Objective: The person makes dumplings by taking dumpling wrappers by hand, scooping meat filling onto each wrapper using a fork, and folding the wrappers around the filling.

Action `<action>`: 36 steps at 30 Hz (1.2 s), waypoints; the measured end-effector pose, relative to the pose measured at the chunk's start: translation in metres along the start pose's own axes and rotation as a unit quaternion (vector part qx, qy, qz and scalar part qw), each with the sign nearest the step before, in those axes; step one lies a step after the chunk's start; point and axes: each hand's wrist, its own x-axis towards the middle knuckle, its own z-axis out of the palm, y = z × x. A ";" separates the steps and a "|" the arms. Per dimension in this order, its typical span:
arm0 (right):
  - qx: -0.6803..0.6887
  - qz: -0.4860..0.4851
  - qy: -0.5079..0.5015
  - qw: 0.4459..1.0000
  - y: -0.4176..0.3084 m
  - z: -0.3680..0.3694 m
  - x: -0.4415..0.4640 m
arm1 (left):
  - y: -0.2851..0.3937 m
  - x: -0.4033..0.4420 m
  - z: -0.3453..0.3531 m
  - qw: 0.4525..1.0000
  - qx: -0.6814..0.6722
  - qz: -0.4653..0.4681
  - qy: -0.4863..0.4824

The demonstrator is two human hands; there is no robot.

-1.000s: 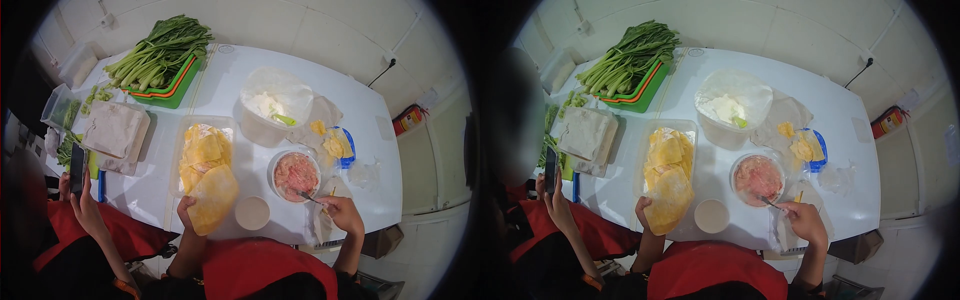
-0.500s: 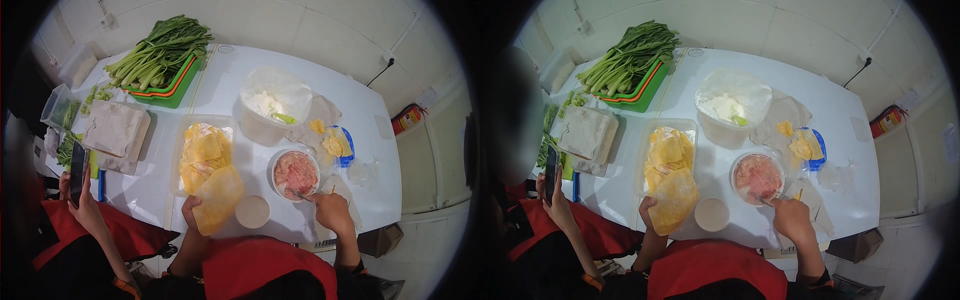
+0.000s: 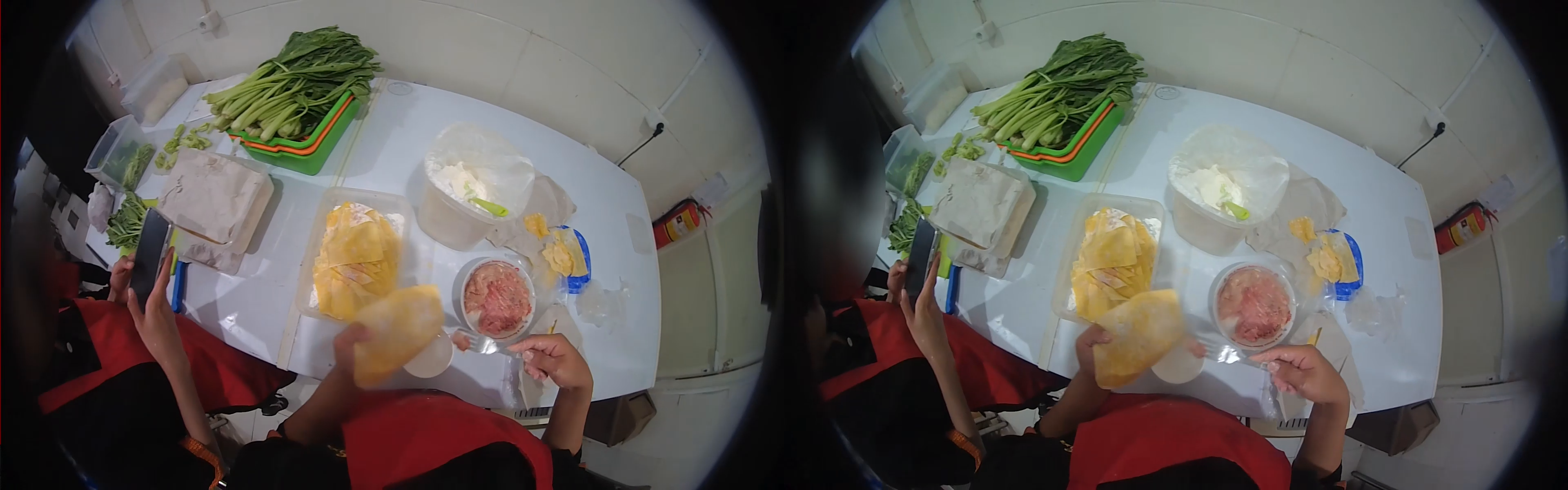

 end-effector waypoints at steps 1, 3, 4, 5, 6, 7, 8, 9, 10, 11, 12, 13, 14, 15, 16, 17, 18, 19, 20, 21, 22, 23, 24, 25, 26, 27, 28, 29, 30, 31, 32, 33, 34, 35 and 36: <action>-0.021 -0.025 -0.003 0.999 -0.005 0.009 0.005 | -0.003 0.000 0.005 1.000 0.013 -0.014 -0.001; -0.063 -0.071 -0.003 0.995 -0.014 0.024 0.013 | -0.005 -0.001 0.012 0.998 0.008 -0.051 -0.037; -0.093 -0.098 0.027 0.990 -0.015 0.027 0.015 | -0.005 -0.001 0.013 0.995 0.000 -0.070 -0.065; -0.123 -0.123 0.055 0.983 -0.016 0.029 0.018 | -0.004 -0.003 0.013 0.992 -0.010 -0.084 -0.091; -0.154 -0.148 0.082 0.974 -0.018 0.030 0.020 | -0.002 -0.005 0.014 0.989 -0.019 -0.094 -0.111; -0.202 -0.197 0.098 0.954 -0.021 0.030 0.020 | 0.000 -0.007 0.013 0.985 -0.034 -0.104 -0.130; -0.249 -0.244 0.113 0.930 -0.024 0.030 0.018 | -0.001 -0.008 0.013 0.982 -0.046 -0.113 -0.145; -0.295 -0.290 0.128 0.902 -0.028 0.030 0.017 | -0.001 -0.010 0.012 0.979 -0.056 -0.116 -0.155; -0.327 -0.299 0.122 0.888 -0.033 0.029 0.017 | -0.001 -0.011 0.012 0.977 -0.063 -0.119 -0.164; -0.358 -0.308 0.116 0.874 -0.038 0.028 0.016 | 0.000 -0.012 0.012 0.976 -0.064 -0.123 -0.169; -0.389 -0.317 0.111 0.858 -0.041 0.027 0.016 | 0.000 -0.013 0.011 0.975 -0.065 -0.127 -0.169; -0.392 -0.317 0.107 0.857 -0.040 0.026 0.016 | 0.002 -0.013 0.012 0.977 -0.026 -0.138 -0.162; -0.395 -0.317 0.103 0.856 -0.038 0.024 0.017 | 0.004 -0.014 0.013 0.976 0.013 -0.150 -0.156; -0.398 -0.317 0.098 0.855 -0.037 0.023 0.018 | 0.005 -0.015 0.015 0.975 0.029 -0.158 -0.151; -0.402 -0.315 0.098 0.854 -0.037 0.021 0.017 | 0.007 -0.015 0.017 0.974 0.046 -0.167 -0.147; -0.406 -0.313 0.099 0.853 -0.039 0.021 0.015 | 0.008 -0.016 0.019 0.973 0.041 -0.175 -0.146; -0.408 -0.310 0.100 0.853 -0.040 0.019 0.013 | 0.007 -0.017 0.019 0.973 0.031 -0.180 -0.142; -0.410 -0.299 0.101 0.856 -0.041 0.018 0.010 | 0.007 -0.017 0.020 0.973 0.022 -0.184 -0.137; -0.412 -0.287 0.102 0.859 -0.043 0.016 0.007 | 0.006 -0.017 0.019 0.974 0.009 -0.185 -0.130; -0.413 -0.275 0.104 0.862 -0.043 0.014 0.004 | 0.006 -0.017 0.019 0.975 -0.004 -0.187 -0.123; -0.383 -0.262 0.113 0.878 -0.039 0.007 0.002 | 0.005 -0.016 0.021 0.970 -0.064 -0.182 -0.147; -0.353 -0.249 0.122 0.894 -0.030 -0.001 0.000 | 0.005 -0.015 0.024 0.961 -0.125 -0.176 -0.171; -0.323 -0.236 0.131 0.907 -0.022 -0.007 -0.002 | 0.005 -0.012 0.027 0.948 -0.186 -0.170 -0.194; -0.304 -0.218 0.160 0.914 -0.016 -0.010 -0.004 | 0.006 -0.011 0.029 0.953 -0.181 -0.149 -0.194; -0.285 -0.199 0.190 0.918 -0.009 -0.013 -0.009 | 0.008 -0.009 0.030 0.956 -0.177 -0.129 -0.194; -0.265 -0.178 0.223 0.921 -0.005 -0.016 -0.013 | 0.008 -0.007 0.031 0.959 -0.173 -0.113 -0.195; -0.264 -0.157 0.249 0.919 -0.004 -0.019 -0.017 | 0.008 -0.005 0.029 0.973 -0.136 -0.092 -0.164; -0.260 -0.134 0.275 0.916 -0.003 -0.020 -0.019 | 0.009 -0.004 0.026 0.984 -0.098 -0.071 -0.131; -0.255 -0.112 0.300 0.912 0.000 -0.020 -0.020 | 0.008 -0.002 0.025 0.992 -0.057 -0.050 -0.097; -0.209 -0.112 0.300 0.924 0.005 -0.019 -0.021 | 0.006 -0.002 0.027 0.994 -0.052 -0.048 -0.079; -0.164 -0.113 0.296 0.934 0.011 -0.018 -0.018 | 0.006 -0.003 0.030 0.996 -0.046 -0.042 -0.061; -0.119 -0.118 0.289 0.943 0.016 -0.015 -0.012 | 0.006 -0.004 0.032 0.998 -0.039 -0.032 -0.043; -0.091 -0.115 0.273 0.951 0.021 -0.006 -0.005 | 0.004 -0.004 0.032 0.997 -0.033 -0.037 -0.051; -0.063 -0.113 0.256 0.958 0.024 0.007 0.006 | 0.001 -0.002 0.030 0.997 -0.027 -0.041 -0.059; -0.030 -0.107 0.236 0.965 0.024 0.024 0.019 | -0.003 0.001 0.027 0.995 -0.030 -0.053 -0.075</action>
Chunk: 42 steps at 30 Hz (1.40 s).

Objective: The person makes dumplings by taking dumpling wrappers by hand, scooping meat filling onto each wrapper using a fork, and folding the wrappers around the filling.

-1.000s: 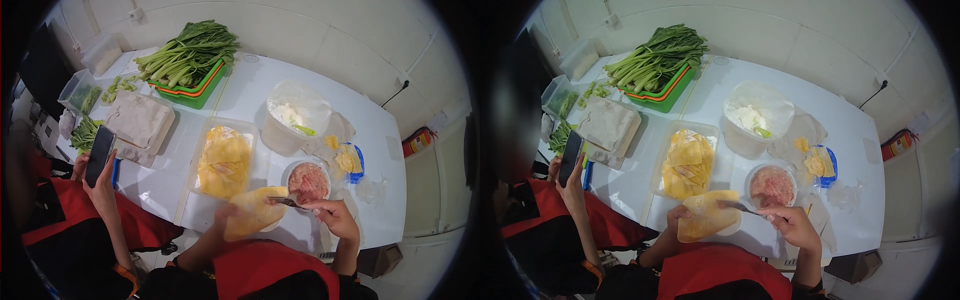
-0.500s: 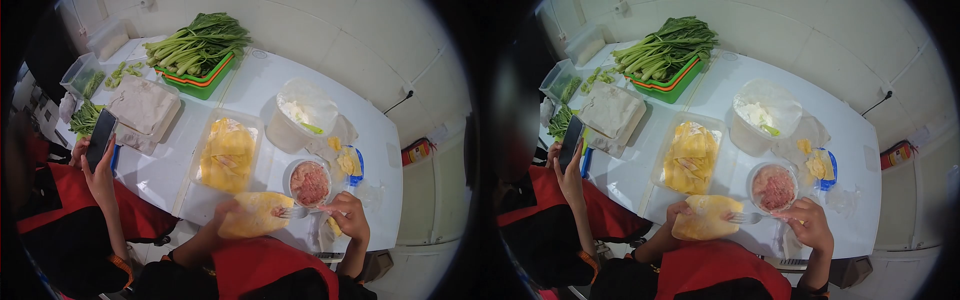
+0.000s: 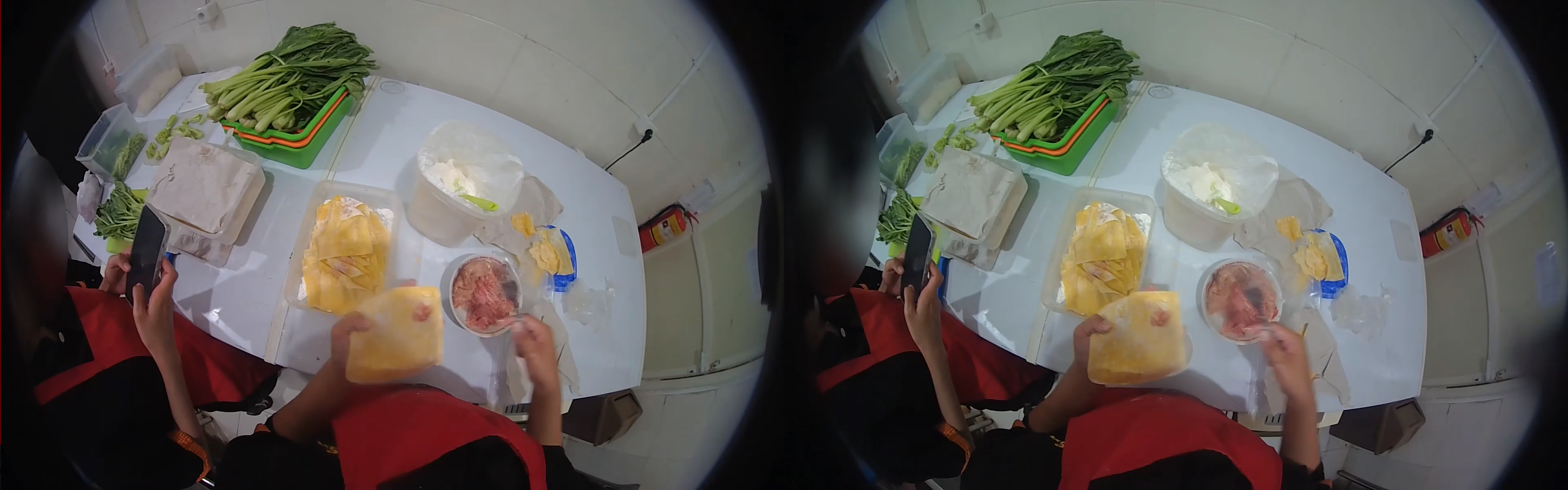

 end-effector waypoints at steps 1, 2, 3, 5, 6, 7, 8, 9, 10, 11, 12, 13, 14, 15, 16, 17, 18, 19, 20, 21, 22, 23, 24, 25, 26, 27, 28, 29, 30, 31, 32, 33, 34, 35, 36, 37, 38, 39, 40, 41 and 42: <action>0.033 0.014 -0.016 0.999 0.000 0.021 0.003 | -0.003 0.003 -0.003 1.000 -0.003 -0.013 -0.016; 0.127 0.049 -0.028 0.990 0.002 0.041 0.008 | -0.006 0.007 -0.007 0.998 -0.018 -0.033 -0.041; 0.218 0.085 -0.042 0.971 0.004 0.056 0.012 | -0.008 0.009 -0.009 0.996 -0.034 -0.052 -0.066; 0.294 0.091 -0.034 0.951 0.005 0.074 0.022 | -0.011 0.009 -0.013 0.997 -0.029 -0.057 -0.050; 0.330 0.094 -0.034 0.939 0.003 0.081 0.027 | -0.010 0.009 -0.011 0.997 -0.026 -0.055 -0.043; 0.264 0.052 -0.041 0.962 -0.003 0.085 0.028 | -0.010 0.010 -0.008 0.998 -0.026 -0.033 -0.050; 0.196 0.009 -0.047 0.980 -0.011 0.089 0.026 | -0.012 0.011 -0.001 0.998 -0.028 -0.010 -0.057; 0.127 -0.034 -0.051 0.990 -0.016 0.092 0.024 | -0.012 0.011 0.002 0.997 -0.030 0.011 -0.063; 0.077 -0.081 -0.051 0.992 -0.017 0.095 0.023 | -0.010 0.011 -0.001 0.997 -0.025 0.016 -0.069; 0.027 -0.126 -0.050 0.990 -0.017 0.097 0.021 | -0.009 0.012 -0.005 0.997 -0.021 0.021 -0.075; -0.023 -0.171 -0.049 0.984 -0.016 0.099 0.019 | -0.008 0.012 -0.005 0.996 -0.019 0.025 -0.080; 0.021 -0.146 -0.044 0.988 -0.014 0.095 0.018 | -0.008 0.011 -0.003 0.996 -0.021 0.030 -0.084; 0.064 -0.121 -0.039 0.990 -0.011 0.087 0.017 | -0.006 0.010 0.002 0.995 -0.023 0.035 -0.088; 0.107 -0.096 -0.033 0.989 -0.012 0.081 0.018 | -0.005 0.009 0.005 0.995 -0.025 0.040 -0.093; 0.109 -0.113 -0.029 0.987 -0.016 0.077 0.019 | -0.004 0.007 0.003 0.995 0.002 0.041 -0.087; 0.110 -0.130 -0.024 0.985 -0.024 0.072 0.019 | -0.002 0.004 0.001 0.995 0.029 0.043 -0.081; 0.112 -0.147 -0.019 0.983 -0.032 0.069 0.019 | -0.001 0.002 -0.001 0.995 0.056 0.043 -0.075; 0.073 -0.185 -0.023 0.980 -0.036 0.068 0.021 | 0.000 0.001 -0.001 0.993 0.073 0.050 -0.084; 0.055 -0.170 -0.041 0.983 -0.040 0.067 0.021 | 0.000 0.001 -0.001 0.990 0.089 0.055 -0.093; 0.036 -0.154 -0.058 0.986 -0.043 0.065 0.020 | -0.001 0.000 -0.001 0.987 0.106 0.059 -0.101; 0.018 -0.138 -0.075 0.987 -0.045 0.064 0.020 | -0.001 0.000 0.001 0.987 0.106 0.060 -0.107; 0.001 -0.143 -0.090 0.986 -0.044 0.068 0.024 | -0.002 0.000 0.004 0.986 0.106 0.061 -0.112; -0.016 -0.149 -0.105 0.983 -0.039 0.075 0.031 | -0.002 -0.001 0.006 0.985 0.107 0.061 -0.117; -0.033 -0.155 -0.121 0.980 -0.038 0.081 0.034 | -0.003 -0.003 0.003 0.988 0.113 0.047 -0.098; -0.054 -0.136 -0.124 0.981 -0.038 0.084 0.034 | -0.005 -0.006 -0.003 0.989 0.119 0.035 -0.078; -0.074 -0.118 -0.130 0.982 -0.039 0.088 0.033 | -0.005 -0.008 -0.008 0.990 0.126 0.026 -0.058; -0.094 -0.100 -0.137 0.981 -0.040 0.093 0.034 | -0.006 -0.009 -0.011 0.992 0.114 0.025 -0.047; -0.138 -0.122 -0.124 0.975 -0.045 0.099 0.033 | -0.006 -0.010 -0.014 0.994 0.103 0.025 -0.036; -0.182 -0.143 -0.110 0.967 -0.052 0.103 0.030 | -0.005 -0.010 -0.014 0.995 0.092 0.022 -0.025; -0.226 -0.164 -0.094 0.956 -0.056 0.107 0.028 | -0.005 -0.008 -0.012 0.994 0.093 0.045 -0.046; -0.252 -0.204 -0.081 0.943 -0.055 0.111 0.028 | -0.006 -0.004 -0.008 0.991 0.092 0.066 -0.067; -0.278 -0.242 -0.068 0.927 -0.053 0.115 0.029 | -0.007 -0.003 -0.006 0.988 0.091 0.085 -0.087; -0.302 -0.279 -0.055 0.910 -0.050 0.117 0.031 | -0.008 -0.002 -0.010 0.989 0.086 0.080 -0.086; -0.293 -0.294 -0.059 0.908 -0.046 0.117 0.034 | -0.009 -0.001 -0.017 0.990 0.083 0.075 -0.085; -0.283 -0.310 -0.064 0.905 -0.043 0.116 0.039 | -0.009 -0.001 -0.020 0.991 0.080 0.070 -0.085; -0.272 -0.327 -0.068 0.902 -0.043 0.115 0.042 | -0.008 -0.002 -0.021 0.992 0.100 0.061 -0.054; -0.273 -0.248 -0.102 0.924 -0.048 0.112 0.042 | -0.007 -0.003 -0.022 0.991 0.119 0.053 -0.024; -0.273 -0.167 -0.135 0.938 -0.057 0.109 0.040 | -0.006 -0.004 -0.021 0.989 0.139 0.045 0.006; -0.271 -0.085 -0.167 0.944 -0.062 0.107 0.039 | -0.003 -0.006 -0.020 0.990 0.139 0.028 0.013; -0.255 -0.102 -0.155 0.949 -0.058 0.108 0.041 | 0.002 -0.008 -0.016 0.990 0.139 0.011 0.020; -0.239 -0.119 -0.143 0.953 -0.050 0.110 0.044 | 0.004 -0.009 -0.013 0.990 0.139 -0.007 0.027</action>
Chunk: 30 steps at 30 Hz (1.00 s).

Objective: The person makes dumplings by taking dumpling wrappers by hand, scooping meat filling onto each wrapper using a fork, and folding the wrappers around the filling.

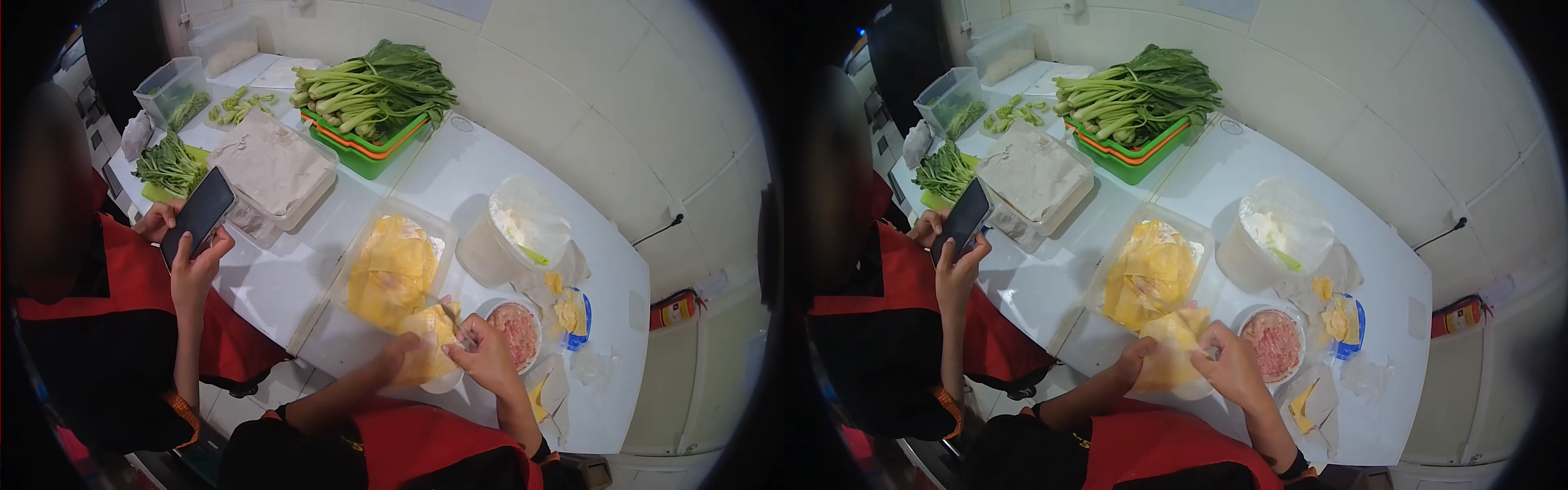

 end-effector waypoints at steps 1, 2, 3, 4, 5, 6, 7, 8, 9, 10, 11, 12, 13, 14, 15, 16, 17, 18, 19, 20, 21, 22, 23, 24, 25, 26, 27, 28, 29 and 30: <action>0.012 -0.016 0.018 1.000 0.002 0.003 0.002 | 0.001 -0.001 0.002 1.000 0.003 -0.004 0.011; -0.005 -0.021 0.028 0.999 0.001 0.003 0.002 | 0.000 -0.002 0.004 1.000 0.005 -0.009 0.022; -0.022 -0.027 0.037 0.999 -0.007 0.004 0.002 | 0.000 -0.003 0.005 0.999 0.007 -0.013 0.034; -0.039 -0.032 0.047 0.998 -0.011 0.005 0.002 | -0.002 -0.002 0.003 1.000 0.010 0.004 0.012; -0.025 -0.036 0.054 0.998 -0.009 0.007 0.002 | -0.004 0.000 -0.001 1.000 0.012 0.023 -0.010; -0.011 -0.039 0.061 0.997 -0.005 0.010 0.002 | -0.005 0.000 -0.001 0.999 0.014 0.033 -0.008; 0.004 -0.043 0.068 0.997 -0.003 0.012 0.001 | -0.006 0.000 0.000 0.999 0.017 0.043 -0.006; -0.010 -0.031 0.061 0.998 -0.005 0.011 -0.001 | -0.005 -0.002 0.003 0.999 0.020 0.044 0.019; -0.024 -0.019 0.054 0.998 -0.009 0.008 -0.003 | -0.005 -0.002 0.006 0.998 0.016 0.053 0.032; -0.037 -0.008 0.049 0.998 -0.010 0.006 -0.004 | -0.004 -0.003 0.009 0.997 0.013 0.061 0.046; -0.028 -0.005 0.053 0.998 -0.010 0.007 -0.005 | -0.005 -0.004 0.011 0.996 0.002 0.076 0.049; -0.019 -0.002 0.058 0.998 -0.008 0.008 -0.007 | -0.006 -0.004 0.009 0.996 -0.003 0.069 0.055; -0.008 0.001 0.063 0.998 -0.007 0.009 -0.008 | -0.008 -0.005 0.008 0.996 -0.007 0.062 0.062; 0.012 0.014 0.049 0.999 -0.006 0.009 -0.008 | -0.011 -0.004 -0.001 0.997 -0.006 0.032 0.073; 0.034 0.027 0.035 0.998 -0.004 0.009 -0.008 | -0.013 -0.004 -0.007 0.996 -0.004 0.003 0.085; 0.056 0.040 0.021 0.997 -0.004 0.008 -0.008 | -0.014 -0.005 -0.011 0.996 0.018 -0.002 0.091; 0.044 0.039 0.001 0.998 -0.003 0.005 -0.008 | -0.014 -0.006 -0.014 0.994 0.040 -0.008 0.097; 0.033 0.038 -0.019 0.999 -0.003 0.001 -0.007 | -0.016 -0.006 -0.017 0.994 0.043 -0.006 0.102; 0.023 0.037 -0.039 0.998 -0.002 -0.001 -0.006 | -0.019 -0.006 -0.020 0.993 0.046 -0.004 0.106; 0.060 0.024 -0.022 0.998 0.001 0.002 -0.007 | -0.023 -0.004 -0.024 0.994 0.031 0.005 0.109; 0.097 0.009 -0.004 0.995 0.007 0.007 -0.009 | -0.021 -0.003 -0.023 0.994 0.017 0.016 0.111; 0.133 -0.008 0.014 0.991 0.010 0.011 -0.008 | -0.017 -0.003 -0.021 0.993 0.033 0.035 0.106; 0.129 -0.014 0.029 0.991 0.010 0.011 -0.008 | -0.015 -0.004 -0.017 0.992 0.046 0.054 0.101; 0.123 -0.017 0.042 0.991 0.010 0.011 -0.009 | -0.015 -0.004 -0.015 0.991 0.043 0.077 0.097; 0.116 -0.018 0.054 0.992 0.009 0.010 -0.011 | -0.014 -0.003 -0.014 0.990 0.040 0.100 0.093; 0.107 -0.003 0.051 0.993 0.009 0.008 -0.013 | -0.014 -0.002 -0.014 0.988 0.023 0.126 0.090; 0.098 0.012 0.048 0.994 0.007 0.003 -0.011 | -0.014 -0.001 -0.013 0.989 -0.026 0.134 0.047; 0.089 0.027 0.046 0.995 0.005 -0.001 -0.012 | -0.013 -0.001 -0.012 0.987 -0.076 0.139 0.004; 0.095 -0.005 0.060 0.994 0.005 -0.003 -0.015 | -0.003 -0.001 -0.003 0.976 -0.155 0.127 -0.081; 0.100 -0.041 0.075 0.991 0.003 -0.007 -0.016 | 0.005 -0.001 0.002 0.952 -0.230 0.115 -0.166</action>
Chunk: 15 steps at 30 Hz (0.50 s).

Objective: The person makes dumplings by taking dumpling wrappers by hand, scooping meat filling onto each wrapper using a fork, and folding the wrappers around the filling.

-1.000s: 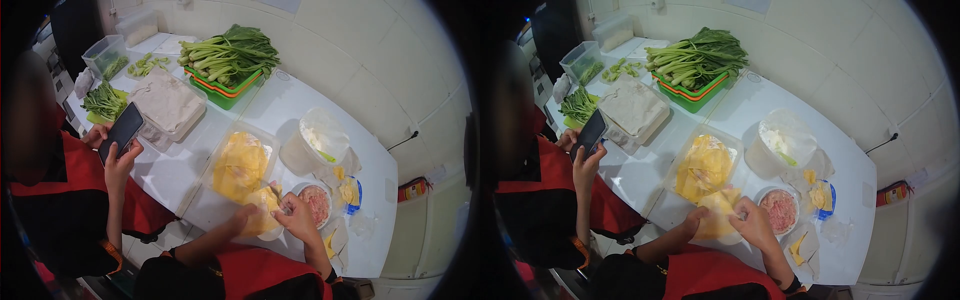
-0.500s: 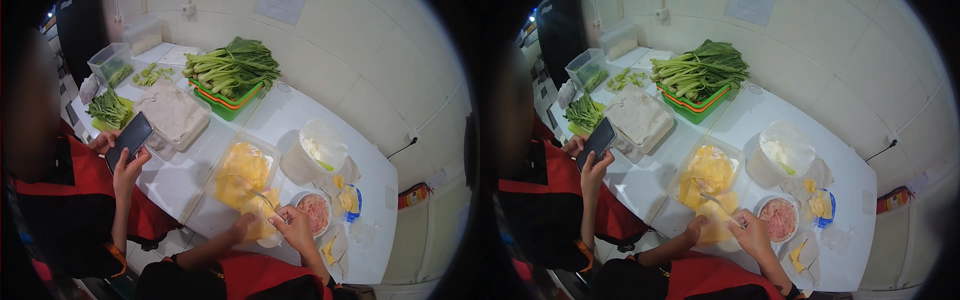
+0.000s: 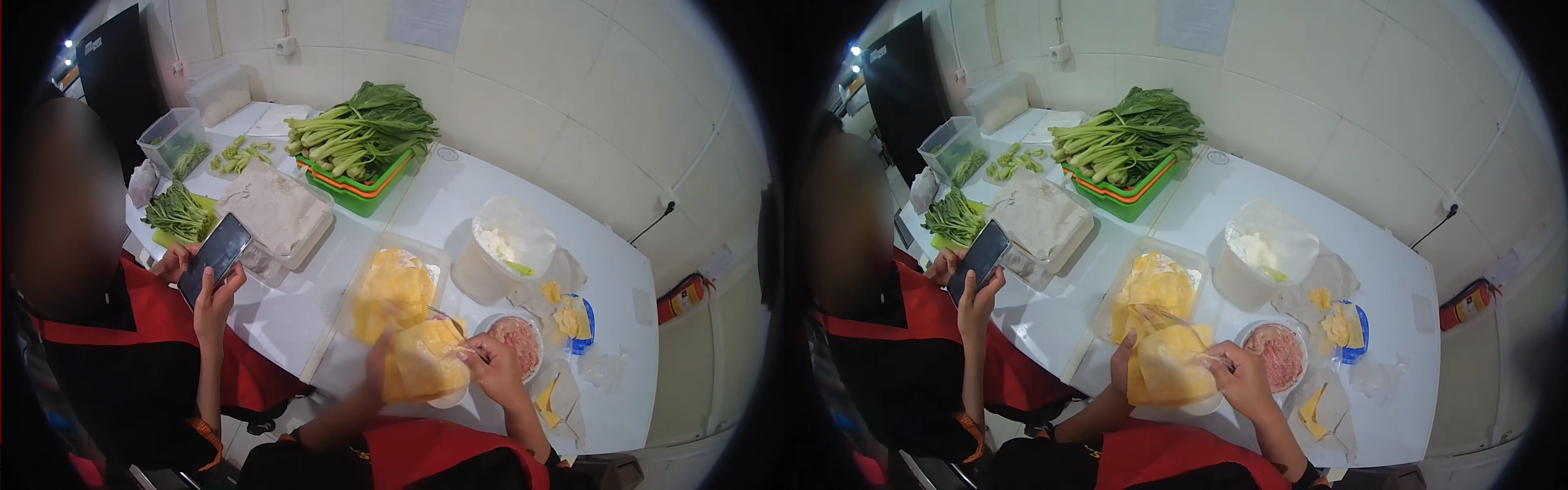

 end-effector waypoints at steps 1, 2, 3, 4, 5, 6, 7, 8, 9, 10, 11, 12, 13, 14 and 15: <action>0.007 -0.037 0.010 0.999 -0.003 -0.004 0.000 | 0.002 0.001 0.001 0.999 0.042 -0.005 0.023; -0.018 -0.072 0.006 0.997 -0.006 -0.008 0.000 | 0.004 0.003 0.001 0.995 0.083 -0.010 0.046; -0.044 -0.106 0.001 0.993 -0.010 -0.013 0.000 | 0.004 0.003 0.000 0.990 0.123 -0.016 0.070; -0.070 -0.138 -0.005 0.988 -0.013 -0.018 -0.001 | 0.003 0.003 -0.004 0.986 0.135 -0.028 0.090; -0.085 -0.156 -0.006 0.984 -0.016 -0.023 0.000 | 0.003 0.002 -0.010 0.982 0.147 -0.040 0.111; -0.100 -0.173 -0.008 0.980 -0.019 -0.026 0.000 | 0.002 0.001 -0.012 0.977 0.159 -0.052 0.133; -0.115 -0.191 -0.009 0.975 -0.021 -0.030 0.001 | 0.003 -0.001 -0.012 0.967 0.187 -0.065 0.161; -0.106 -0.194 -0.015 0.975 -0.020 -0.036 0.004 | 0.004 -0.002 -0.011 0.955 0.215 -0.078 0.189; -0.098 -0.197 -0.021 0.975 -0.016 -0.042 0.007 | 0.004 -0.003 -0.011 0.941 0.242 -0.090 0.217; -0.090 -0.200 -0.028 0.975 -0.016 -0.046 0.009 | 0.003 -0.002 -0.008 0.934 0.261 -0.112 0.215; -0.097 -0.214 -0.037 0.971 -0.019 -0.048 0.010 | 0.001 -0.001 -0.003 0.926 0.279 -0.133 0.215; -0.103 -0.228 -0.047 0.967 -0.022 -0.050 0.012 | -0.002 -0.001 0.002 0.918 0.297 -0.153 0.214; -0.109 -0.242 -0.058 0.962 -0.025 -0.051 0.012 | -0.005 0.000 0.008 0.914 0.322 -0.150 0.195; -0.120 -0.239 -0.066 0.961 -0.025 -0.050 0.013 | -0.010 0.002 0.016 0.910 0.347 -0.145 0.176; -0.131 -0.238 -0.074 0.960 -0.024 -0.048 0.014 | -0.013 0.003 0.019 0.904 0.373 -0.141 0.157</action>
